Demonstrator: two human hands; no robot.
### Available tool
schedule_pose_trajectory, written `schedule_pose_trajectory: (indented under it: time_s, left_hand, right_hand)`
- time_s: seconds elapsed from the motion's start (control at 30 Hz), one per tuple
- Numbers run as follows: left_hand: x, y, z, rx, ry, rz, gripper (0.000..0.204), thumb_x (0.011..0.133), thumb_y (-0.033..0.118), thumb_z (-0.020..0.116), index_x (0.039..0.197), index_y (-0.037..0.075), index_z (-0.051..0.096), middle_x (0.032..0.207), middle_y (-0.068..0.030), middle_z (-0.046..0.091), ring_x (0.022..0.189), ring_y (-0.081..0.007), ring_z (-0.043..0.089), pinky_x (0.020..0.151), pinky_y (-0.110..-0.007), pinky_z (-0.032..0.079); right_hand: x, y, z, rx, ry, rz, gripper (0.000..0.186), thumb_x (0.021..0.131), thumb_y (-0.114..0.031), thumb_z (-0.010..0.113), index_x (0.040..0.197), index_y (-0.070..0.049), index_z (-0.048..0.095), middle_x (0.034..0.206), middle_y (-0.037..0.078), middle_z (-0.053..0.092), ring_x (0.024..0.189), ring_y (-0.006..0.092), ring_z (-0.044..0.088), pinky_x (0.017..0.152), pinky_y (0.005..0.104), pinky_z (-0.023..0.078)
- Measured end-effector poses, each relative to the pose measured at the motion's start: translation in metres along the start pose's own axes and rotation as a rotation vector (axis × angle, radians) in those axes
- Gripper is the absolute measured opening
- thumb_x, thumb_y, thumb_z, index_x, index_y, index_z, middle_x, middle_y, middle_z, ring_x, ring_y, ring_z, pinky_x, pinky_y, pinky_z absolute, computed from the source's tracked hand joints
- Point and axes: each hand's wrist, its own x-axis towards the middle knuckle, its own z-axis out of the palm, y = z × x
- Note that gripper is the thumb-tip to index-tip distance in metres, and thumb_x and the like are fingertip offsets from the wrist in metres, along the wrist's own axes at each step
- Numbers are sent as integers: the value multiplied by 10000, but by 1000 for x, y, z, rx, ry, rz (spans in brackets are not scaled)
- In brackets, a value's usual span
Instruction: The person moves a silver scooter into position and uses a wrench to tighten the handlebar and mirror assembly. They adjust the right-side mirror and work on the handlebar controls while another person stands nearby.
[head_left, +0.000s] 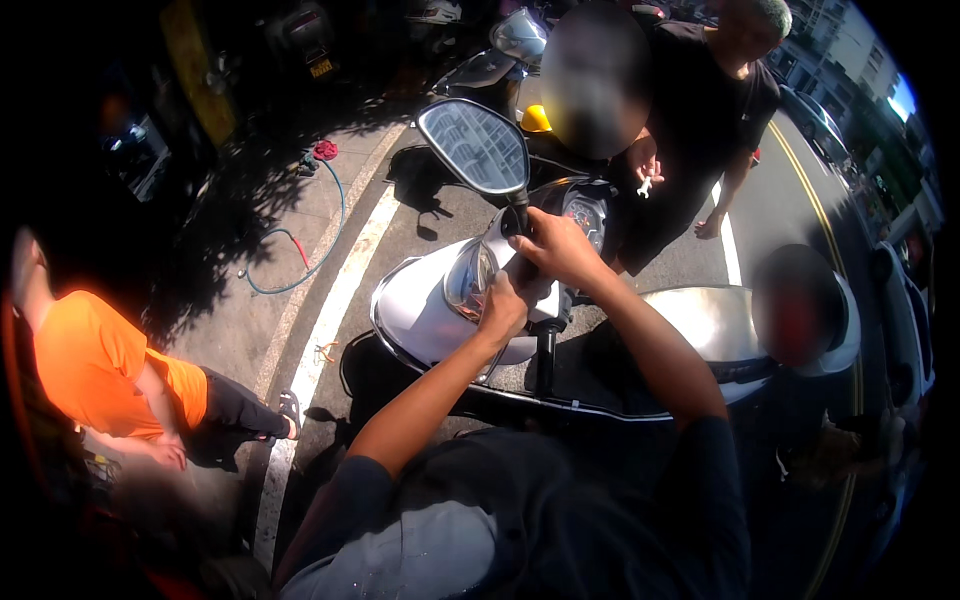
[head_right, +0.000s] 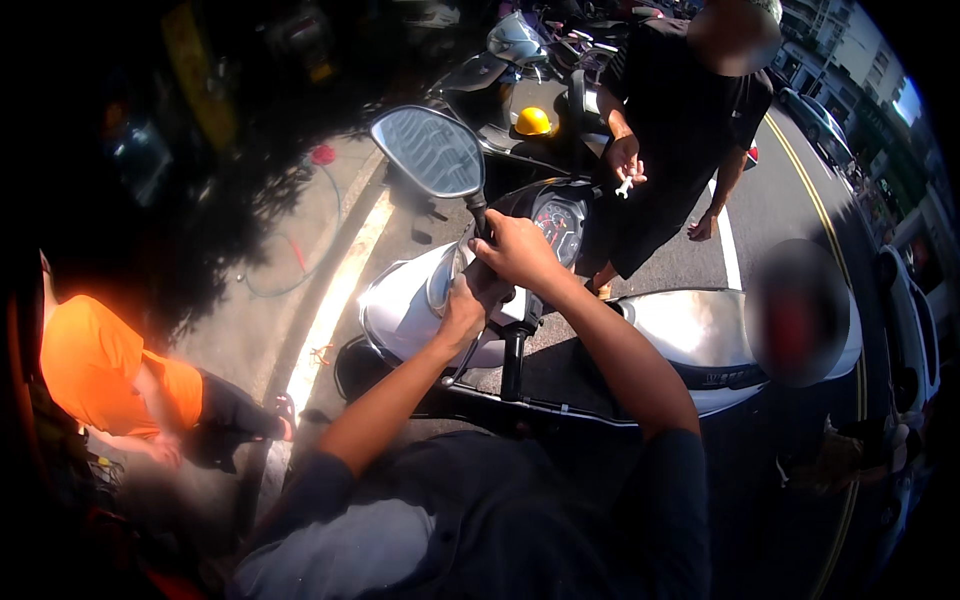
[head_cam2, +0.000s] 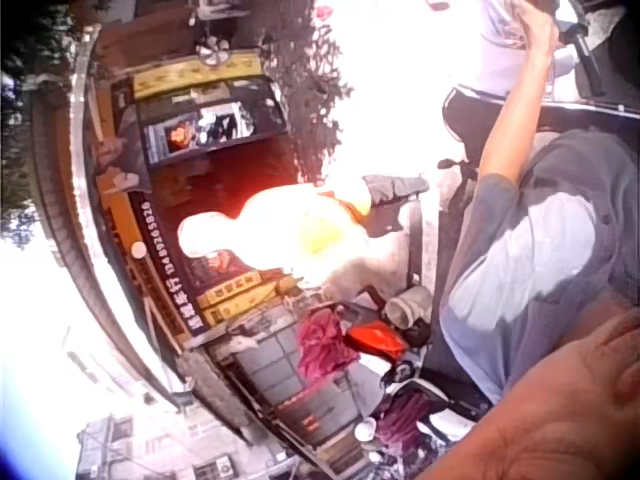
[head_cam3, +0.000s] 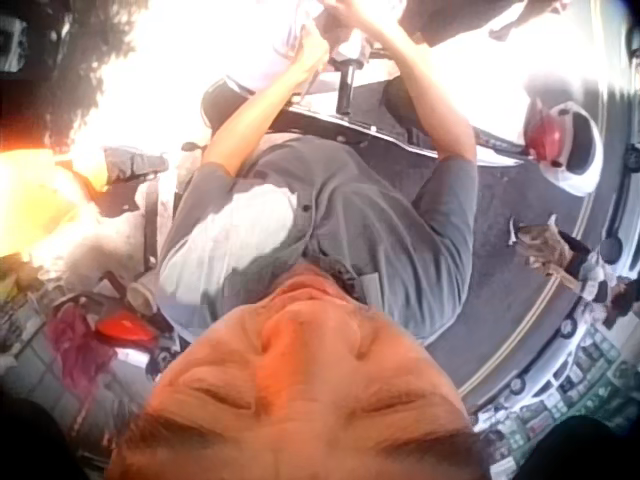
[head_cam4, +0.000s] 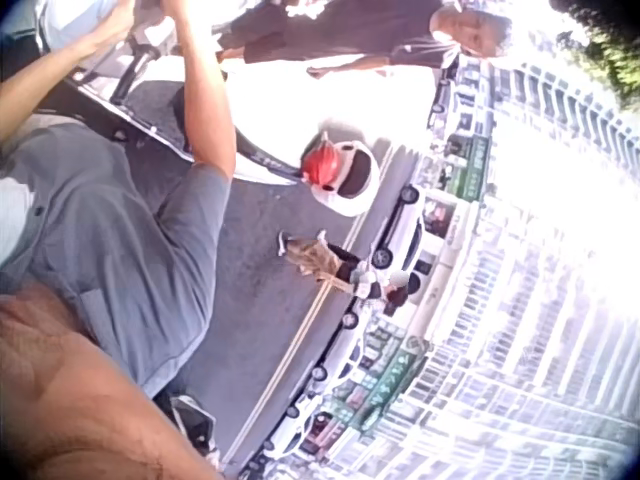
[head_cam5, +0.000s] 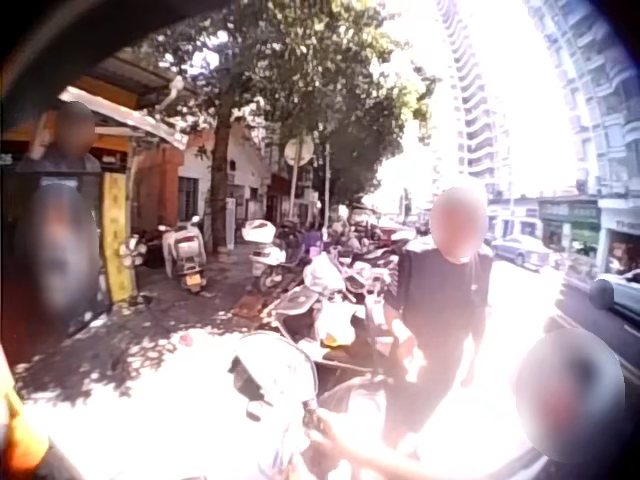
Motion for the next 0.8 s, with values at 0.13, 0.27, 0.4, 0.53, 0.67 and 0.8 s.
schedule_pose_trajectory:
  time_s: [0.13, 0.27, 0.4, 0.53, 0.67, 0.8]
  left_hand:
    - [9, 38, -25, 241, -205, -138, 209, 928, 177, 650, 1088, 49, 691, 905, -68, 704, 835, -160, 659, 780, -318, 508]
    - [23, 65, -26, 325, -416, -253, 287, 899, 184, 688, 1148, 43, 693, 957, -93, 724, 844, -187, 672, 783, -313, 508]
    - [30, 78, -32, 460, -558, -113, 278, 911, 248, 703, 1115, 58, 695, 847, -40, 688, 569, -138, 581, 530, -276, 483]
    - [42, 39, -47, 473, -687, 213, 332, 873, 134, 678, 1192, 42, 678, 1039, -135, 698, 953, -254, 664, 876, -353, 517]
    - [33, 41, -44, 276, -599, -47, 279, 847, 151, 696, 1097, 28, 705, 996, -104, 676, 951, -229, 643, 860, -336, 502]
    - [32, 14, -50, 229, -529, 125, 315, 878, 173, 718, 1155, 29, 673, 962, -61, 667, 902, -164, 621, 822, -305, 482]
  right_hand:
    - [-17, 11, -4, 730, -94, 180, 225, 929, -190, 686, 1054, -26, 596, 782, 33, 631, 647, 134, 623, 586, 296, 499]
    - [-41, 32, -3, 996, -1, 144, 202, 957, -124, 650, 1122, -23, 593, 871, 15, 624, 703, 86, 610, 627, 250, 503]
    - [-71, 40, -1, 1031, 85, 64, 222, 944, -75, 659, 1142, -16, 578, 1017, 42, 627, 808, 104, 627, 716, 271, 525]
    - [-88, 28, 2, 897, 142, -98, 189, 963, -79, 641, 1129, -14, 579, 1064, 64, 651, 979, 155, 648, 840, 304, 529]
    - [-87, 33, 3, 692, 138, -131, 166, 967, -73, 633, 1113, -9, 587, 1084, 95, 666, 1042, 195, 665, 916, 329, 519]
    - [-68, 31, -1, 736, 104, 27, 214, 973, -126, 633, 1122, 27, 627, 986, 105, 720, 964, 199, 695, 861, 319, 527]
